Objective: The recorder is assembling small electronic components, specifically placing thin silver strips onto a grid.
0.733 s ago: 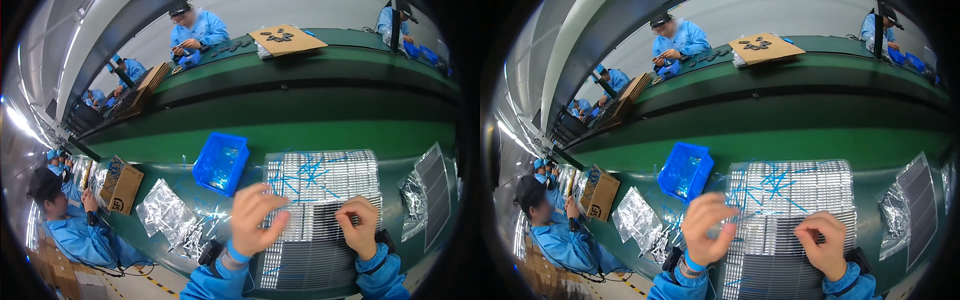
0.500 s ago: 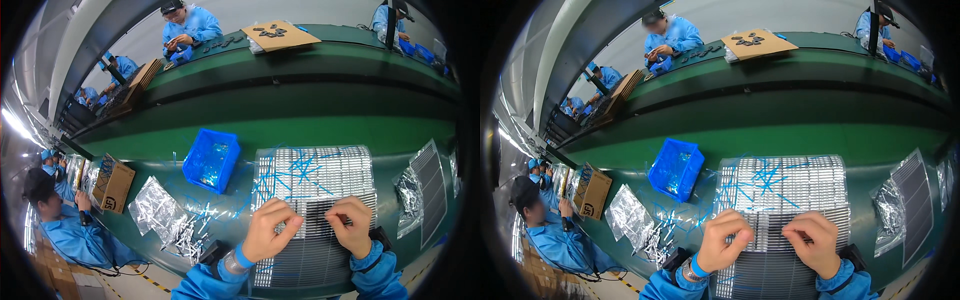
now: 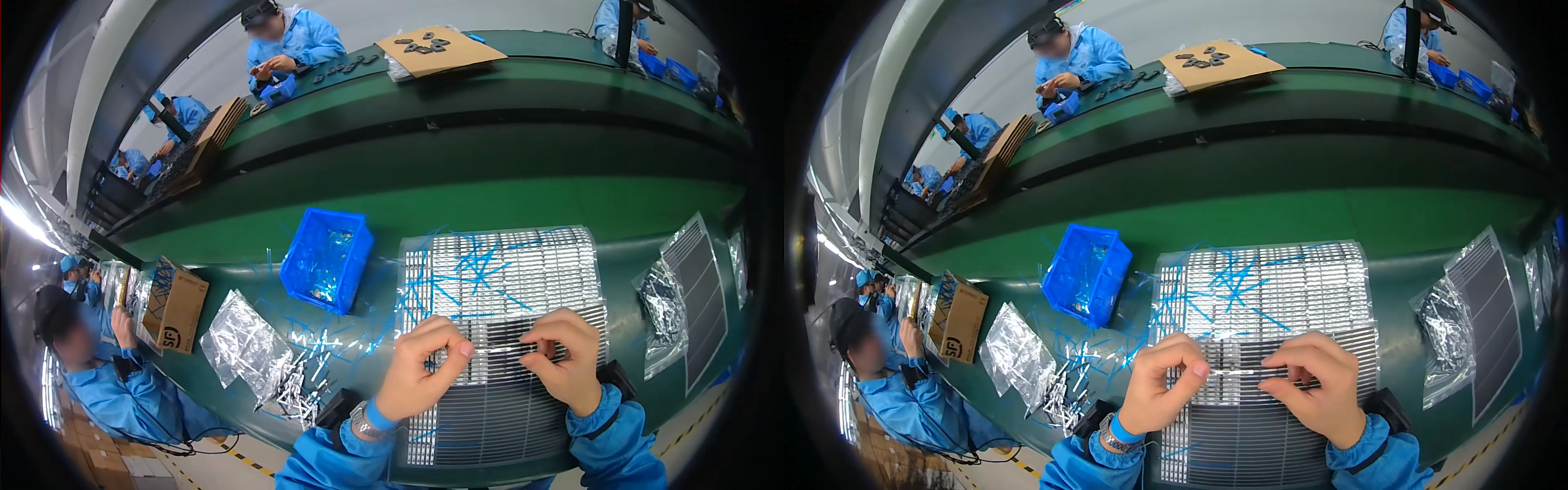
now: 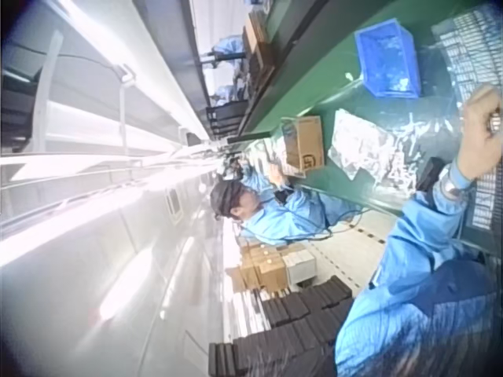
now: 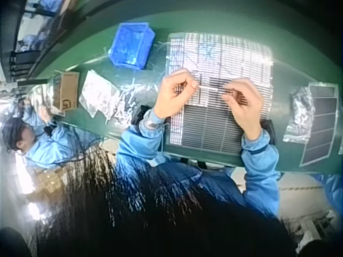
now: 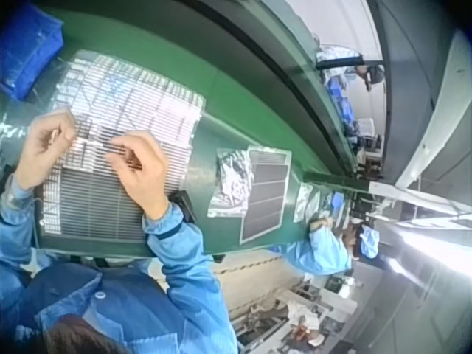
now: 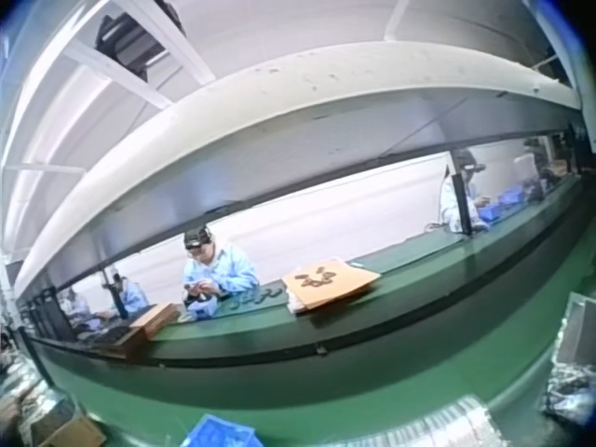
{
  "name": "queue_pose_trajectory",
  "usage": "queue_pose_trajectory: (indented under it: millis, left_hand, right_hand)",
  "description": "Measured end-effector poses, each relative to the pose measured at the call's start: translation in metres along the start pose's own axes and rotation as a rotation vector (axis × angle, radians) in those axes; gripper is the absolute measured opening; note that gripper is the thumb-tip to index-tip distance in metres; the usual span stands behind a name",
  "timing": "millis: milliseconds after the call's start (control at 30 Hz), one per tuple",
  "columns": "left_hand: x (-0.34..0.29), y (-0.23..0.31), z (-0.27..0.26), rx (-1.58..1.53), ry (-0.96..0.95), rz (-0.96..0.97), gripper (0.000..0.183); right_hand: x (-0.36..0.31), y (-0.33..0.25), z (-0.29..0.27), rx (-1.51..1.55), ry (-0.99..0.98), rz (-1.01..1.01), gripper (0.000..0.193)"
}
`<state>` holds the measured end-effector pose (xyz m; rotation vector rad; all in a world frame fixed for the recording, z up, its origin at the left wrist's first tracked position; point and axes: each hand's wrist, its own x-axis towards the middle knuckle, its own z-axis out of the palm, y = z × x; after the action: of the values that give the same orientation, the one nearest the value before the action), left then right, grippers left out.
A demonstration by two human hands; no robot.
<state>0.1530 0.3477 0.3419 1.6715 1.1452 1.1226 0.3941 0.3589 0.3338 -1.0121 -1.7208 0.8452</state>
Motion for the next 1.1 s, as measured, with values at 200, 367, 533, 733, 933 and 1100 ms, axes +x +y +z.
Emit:
queue_pose_trajectory:
  millis: [200,367,533,733,933,1100]
  left_hand:
    - [-0.002,-0.001,0.003,0.001,-0.037,0.03,0.016]
    - [-0.002,0.0,0.002,0.008,-0.041,0.015,0.016]
    - [-0.002,-0.001,0.004,0.012,-0.052,0.009,0.016]
    - [-0.003,0.001,0.004,-0.017,-0.019,0.033,0.021]
    - [-0.008,0.004,-0.006,0.065,0.102,-0.093,0.034]
    - [-0.006,-0.003,-0.003,0.06,0.096,-0.075,0.033]
  right_hand:
    - [0.001,-0.008,0.004,-0.078,-0.038,-0.009,0.025]
    - [0.0,-0.007,0.004,-0.099,-0.037,-0.008,0.021]
    - [-0.001,-0.004,0.006,-0.128,-0.01,-0.031,0.02]
    - [-0.001,-0.005,0.006,-0.153,-0.007,-0.109,0.019]
    - [-0.001,-0.007,0.004,-0.116,0.017,-0.002,0.015]
    - [-0.001,-0.006,0.004,-0.095,-0.037,-0.004,0.022]
